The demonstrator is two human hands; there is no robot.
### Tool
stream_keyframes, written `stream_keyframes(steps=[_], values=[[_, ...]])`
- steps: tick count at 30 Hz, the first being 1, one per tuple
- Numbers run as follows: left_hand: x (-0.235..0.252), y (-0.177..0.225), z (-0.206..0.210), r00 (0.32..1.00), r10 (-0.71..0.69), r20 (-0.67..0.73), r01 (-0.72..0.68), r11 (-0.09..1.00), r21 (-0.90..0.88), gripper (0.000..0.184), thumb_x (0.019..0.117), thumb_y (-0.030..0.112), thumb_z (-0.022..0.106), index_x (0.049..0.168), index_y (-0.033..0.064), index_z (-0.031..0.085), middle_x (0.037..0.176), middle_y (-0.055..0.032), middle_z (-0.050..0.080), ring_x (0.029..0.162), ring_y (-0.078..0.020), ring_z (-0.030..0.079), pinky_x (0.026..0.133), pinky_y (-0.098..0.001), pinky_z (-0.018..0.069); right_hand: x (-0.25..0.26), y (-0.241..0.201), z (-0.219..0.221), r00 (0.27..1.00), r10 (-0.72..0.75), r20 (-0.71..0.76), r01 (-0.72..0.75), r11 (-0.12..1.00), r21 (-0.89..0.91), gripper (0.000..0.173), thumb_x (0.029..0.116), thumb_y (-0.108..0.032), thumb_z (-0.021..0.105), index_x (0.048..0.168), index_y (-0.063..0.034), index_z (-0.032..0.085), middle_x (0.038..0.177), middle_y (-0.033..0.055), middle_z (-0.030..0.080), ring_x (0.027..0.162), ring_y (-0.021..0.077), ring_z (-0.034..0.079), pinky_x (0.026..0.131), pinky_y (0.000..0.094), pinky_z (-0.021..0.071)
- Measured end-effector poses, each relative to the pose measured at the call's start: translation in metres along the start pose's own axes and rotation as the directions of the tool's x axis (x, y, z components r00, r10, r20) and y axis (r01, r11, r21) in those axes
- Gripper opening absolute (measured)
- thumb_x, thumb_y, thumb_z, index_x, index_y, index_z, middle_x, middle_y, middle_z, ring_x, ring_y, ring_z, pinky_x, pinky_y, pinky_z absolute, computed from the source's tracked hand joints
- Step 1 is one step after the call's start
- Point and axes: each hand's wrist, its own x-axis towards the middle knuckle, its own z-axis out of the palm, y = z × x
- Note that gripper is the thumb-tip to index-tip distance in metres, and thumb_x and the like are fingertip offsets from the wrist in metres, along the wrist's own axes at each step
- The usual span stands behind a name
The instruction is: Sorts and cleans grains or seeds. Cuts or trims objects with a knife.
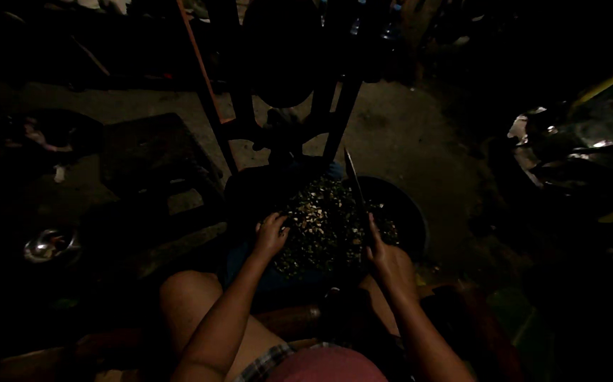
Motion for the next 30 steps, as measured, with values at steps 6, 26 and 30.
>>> stream_keyframes(steps=[6,26,30], values=[[-0.002,0.002,-0.002,1.000,-0.003,0.005,0.003,1.000,0.007,0.042,0.1062,0.028,0.055,0.144,0.0116,0.060,0.157,-0.0135,0.048,0.145,-0.0314,0.045,0.119,-0.0580,0.0299,0.006,0.003,0.010,0.977,0.094,0.192,-0.106,0.993,0.049,0.064,0.1103,-0.022,0.041,0.166,-0.0297,0.011,0.119,0.0224,0.069,0.099,0.0319,0.070,0.092,0.0484,0.0533],[-0.007,-0.001,-0.005,1.000,0.011,-0.009,-0.011,1.000,-0.008,0.042,0.1061,0.029,0.055,0.144,0.0126,0.060,0.156,-0.0123,0.049,0.144,-0.0297,0.046,0.120,-0.0550,0.0302,0.018,-0.009,0.029,0.986,-0.027,0.167,0.022,0.999,0.030,0.068,0.1094,-0.022,0.042,0.166,-0.0327,0.005,0.122,0.0222,0.069,0.103,0.0392,0.070,0.093,0.0571,0.0537],[-0.008,-0.001,-0.007,1.000,0.006,0.001,-0.006,1.000,-0.018,0.042,0.1063,0.029,0.055,0.144,0.0119,0.060,0.156,-0.0139,0.049,0.144,-0.0310,0.046,0.120,-0.0558,0.0300,0.023,-0.017,0.016,0.959,0.039,0.280,-0.028,0.999,-0.044,0.070,0.1093,-0.020,0.043,0.166,-0.0350,0.005,0.119,0.0242,0.069,0.104,0.0418,0.069,0.094,0.0580,0.0520]])
